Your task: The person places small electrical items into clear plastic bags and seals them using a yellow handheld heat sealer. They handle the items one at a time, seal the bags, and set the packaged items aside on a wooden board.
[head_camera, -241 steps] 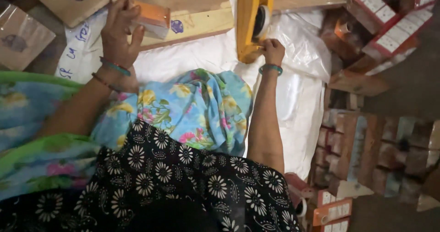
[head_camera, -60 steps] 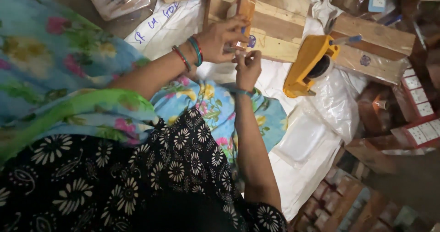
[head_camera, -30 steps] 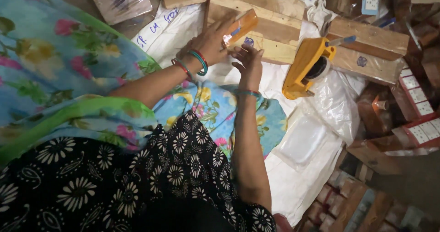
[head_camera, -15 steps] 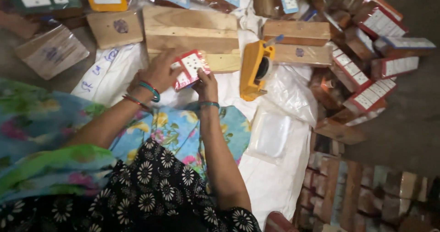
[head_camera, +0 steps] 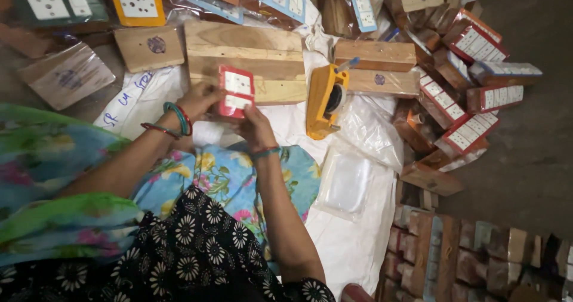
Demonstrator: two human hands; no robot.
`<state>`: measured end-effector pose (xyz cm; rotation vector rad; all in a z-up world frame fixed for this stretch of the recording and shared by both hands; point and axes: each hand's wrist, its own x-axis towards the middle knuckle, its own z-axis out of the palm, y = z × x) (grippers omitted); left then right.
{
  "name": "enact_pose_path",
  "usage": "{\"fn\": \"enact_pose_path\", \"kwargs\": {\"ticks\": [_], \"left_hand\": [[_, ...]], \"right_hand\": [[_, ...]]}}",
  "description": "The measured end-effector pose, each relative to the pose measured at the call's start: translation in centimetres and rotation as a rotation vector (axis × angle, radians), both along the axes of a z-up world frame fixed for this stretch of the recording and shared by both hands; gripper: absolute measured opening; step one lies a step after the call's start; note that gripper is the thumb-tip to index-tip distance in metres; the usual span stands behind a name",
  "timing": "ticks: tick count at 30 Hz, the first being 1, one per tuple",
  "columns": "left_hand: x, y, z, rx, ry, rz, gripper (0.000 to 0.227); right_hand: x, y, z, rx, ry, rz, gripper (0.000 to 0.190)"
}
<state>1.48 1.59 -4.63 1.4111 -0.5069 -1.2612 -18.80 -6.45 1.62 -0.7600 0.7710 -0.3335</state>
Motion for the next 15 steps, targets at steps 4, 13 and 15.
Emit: {"fn": "enact_pose_path", "kwargs": {"ticks": [4,13,15], "left_hand": [[1.6,0.7,2.3,0.174,-0.538,-0.097,0.042],[2.5,1.8,3.5,0.294,-1.048,0.091,0.053],[2.3,1.7,3.5,0.32,-1.041,0.077,0.054]], "right_hand": [[-1.9,0.1,0.9,-0.079,-0.101,-0.171,0.041],[-4.6,0.6,4.7,-0.817,0.683,0.354,0.033],[-4.1,-1.2,5.7,-0.933,0.742,0.442,0.032]]}}
